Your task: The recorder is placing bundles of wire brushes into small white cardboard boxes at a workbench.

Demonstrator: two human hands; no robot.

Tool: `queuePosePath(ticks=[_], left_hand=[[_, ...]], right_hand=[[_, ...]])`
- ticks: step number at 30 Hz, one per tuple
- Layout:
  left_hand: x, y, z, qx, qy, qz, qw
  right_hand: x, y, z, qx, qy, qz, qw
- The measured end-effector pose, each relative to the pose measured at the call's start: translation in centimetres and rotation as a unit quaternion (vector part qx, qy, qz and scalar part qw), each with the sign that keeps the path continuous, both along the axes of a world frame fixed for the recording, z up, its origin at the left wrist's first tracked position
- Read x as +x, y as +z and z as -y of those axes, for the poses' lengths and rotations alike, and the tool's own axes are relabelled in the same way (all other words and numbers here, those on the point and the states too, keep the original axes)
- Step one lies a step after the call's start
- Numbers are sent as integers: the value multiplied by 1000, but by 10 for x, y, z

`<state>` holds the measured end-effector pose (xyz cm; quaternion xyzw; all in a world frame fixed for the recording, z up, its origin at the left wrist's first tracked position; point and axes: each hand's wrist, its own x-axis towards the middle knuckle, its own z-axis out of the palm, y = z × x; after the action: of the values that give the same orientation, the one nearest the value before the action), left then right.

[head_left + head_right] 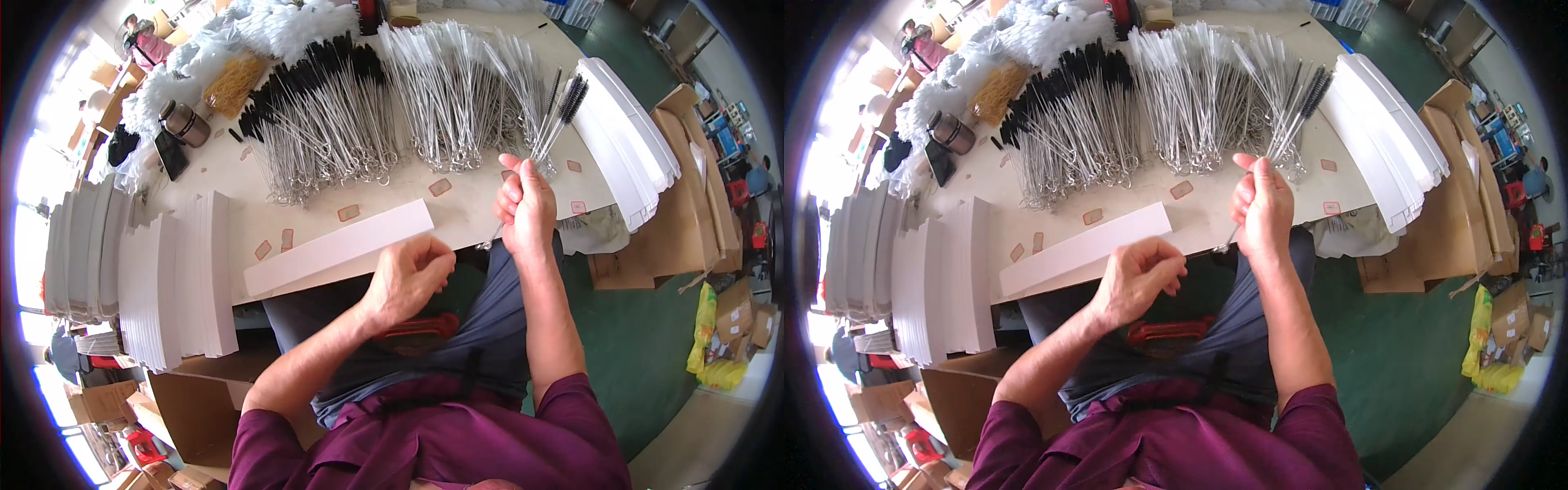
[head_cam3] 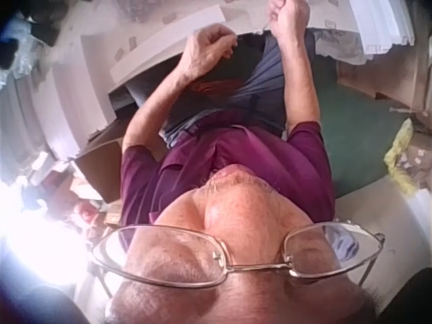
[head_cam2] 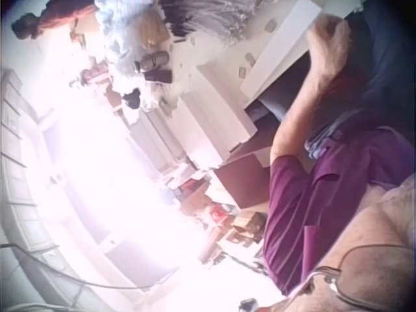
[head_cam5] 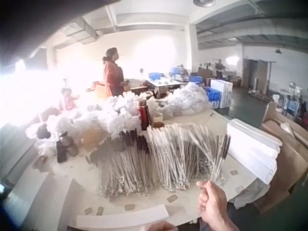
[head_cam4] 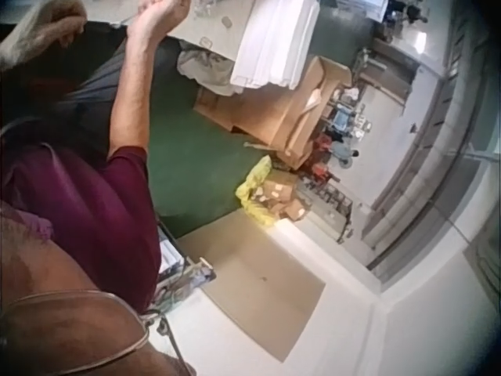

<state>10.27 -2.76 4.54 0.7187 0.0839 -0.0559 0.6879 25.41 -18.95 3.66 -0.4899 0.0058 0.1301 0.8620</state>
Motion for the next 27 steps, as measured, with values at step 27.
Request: queuePosePath(ticks=[27], left_hand=[[146,31,-16,342,144,266,890]], right_hand=[[8,-37,16,-44,10,18,999]])
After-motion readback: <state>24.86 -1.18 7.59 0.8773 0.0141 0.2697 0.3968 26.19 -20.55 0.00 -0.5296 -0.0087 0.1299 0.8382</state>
